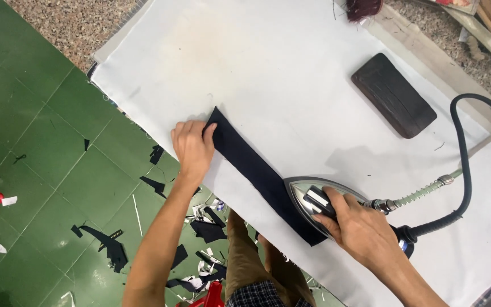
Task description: The person irons a long, dark strip of fabric on a white-covered work surface. They use a steam iron in their right hand and a rectangular pressing block in their left hand to smooth the fabric. The person repeatedly moves the block and repositions the fabric while ironing.
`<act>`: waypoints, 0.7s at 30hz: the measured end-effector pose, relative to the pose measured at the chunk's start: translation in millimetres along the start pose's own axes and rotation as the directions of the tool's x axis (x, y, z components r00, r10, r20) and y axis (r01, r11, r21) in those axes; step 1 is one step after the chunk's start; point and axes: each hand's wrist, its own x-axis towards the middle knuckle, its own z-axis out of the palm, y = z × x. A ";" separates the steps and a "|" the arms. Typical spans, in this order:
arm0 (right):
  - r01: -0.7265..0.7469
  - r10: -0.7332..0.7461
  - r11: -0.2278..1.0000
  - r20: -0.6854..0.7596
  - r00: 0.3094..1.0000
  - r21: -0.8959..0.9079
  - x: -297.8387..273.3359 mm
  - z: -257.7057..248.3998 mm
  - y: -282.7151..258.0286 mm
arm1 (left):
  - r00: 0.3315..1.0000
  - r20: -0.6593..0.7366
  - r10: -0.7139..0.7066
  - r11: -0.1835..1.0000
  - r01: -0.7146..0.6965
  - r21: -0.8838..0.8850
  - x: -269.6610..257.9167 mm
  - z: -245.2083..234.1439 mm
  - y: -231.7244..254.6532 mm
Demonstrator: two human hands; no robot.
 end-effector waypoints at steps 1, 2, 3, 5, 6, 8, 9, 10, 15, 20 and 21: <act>-0.011 0.011 1.000 -0.013 1.000 -0.008 -0.3 3.2 0.7 | 0.994 -0.098 0.048 0.999 -0.048 0.008 -5.5 4.0 -2.5; -0.021 0.021 1.000 -0.027 0.999 -0.015 -0.3 6.8 1.4 | 0.976 -0.194 0.097 0.995 -0.095 0.020 -11.1 8.4 -5.1; -0.026 0.025 1.000 -0.025 0.999 -0.014 -1.1 5.3 -1.3 | 0.977 -0.191 0.099 0.995 -0.097 0.018 -12.0 9.7 -6.3; -0.088 0.087 0.995 -0.043 0.995 -0.036 -2.1 2.6 -6.5 | 0.978 -0.197 0.064 0.997 -0.073 -0.040 -14.1 13.0 -9.0; -0.093 0.091 0.995 -0.040 0.995 -0.035 -1.0 5.1 -6.8 | 0.979 -0.193 0.065 0.996 -0.075 -0.043 -13.9 13.4 -9.1; -0.123 0.116 0.992 -0.156 0.981 -0.036 2.1 9.8 -7.1 | 0.982 -0.183 0.052 0.996 -0.065 -0.062 -14.4 13.3 -9.9; -0.123 0.116 0.992 -0.152 0.982 -0.035 5.0 6.3 -10.7 | 0.982 -0.179 0.051 0.996 -0.063 -0.061 -14.8 14.0 -10.4; -0.135 0.131 0.991 -0.153 0.980 -0.014 7.9 2.7 -14.3 | 0.981 -0.186 0.052 0.996 -0.065 -0.060 -15.3 14.4 -10.9; -0.126 0.127 0.992 -0.124 0.984 0.016 19.9 -5.9 -23.3 | 0.981 -0.191 0.045 0.995 -0.061 -0.079 -14.9 14.0 -9.5; -0.036 0.032 0.998 -0.100 0.995 -0.048 23.0 1.6 -16.4 | 0.980 -0.194 0.042 0.993 -0.062 -0.099 -12.8 11.2 -5.6; -0.037 0.032 0.998 -0.100 0.994 -0.049 23.5 2.3 -16.0 | 0.980 -0.195 0.041 0.993 -0.062 -0.100 -11.7 10.2 -4.7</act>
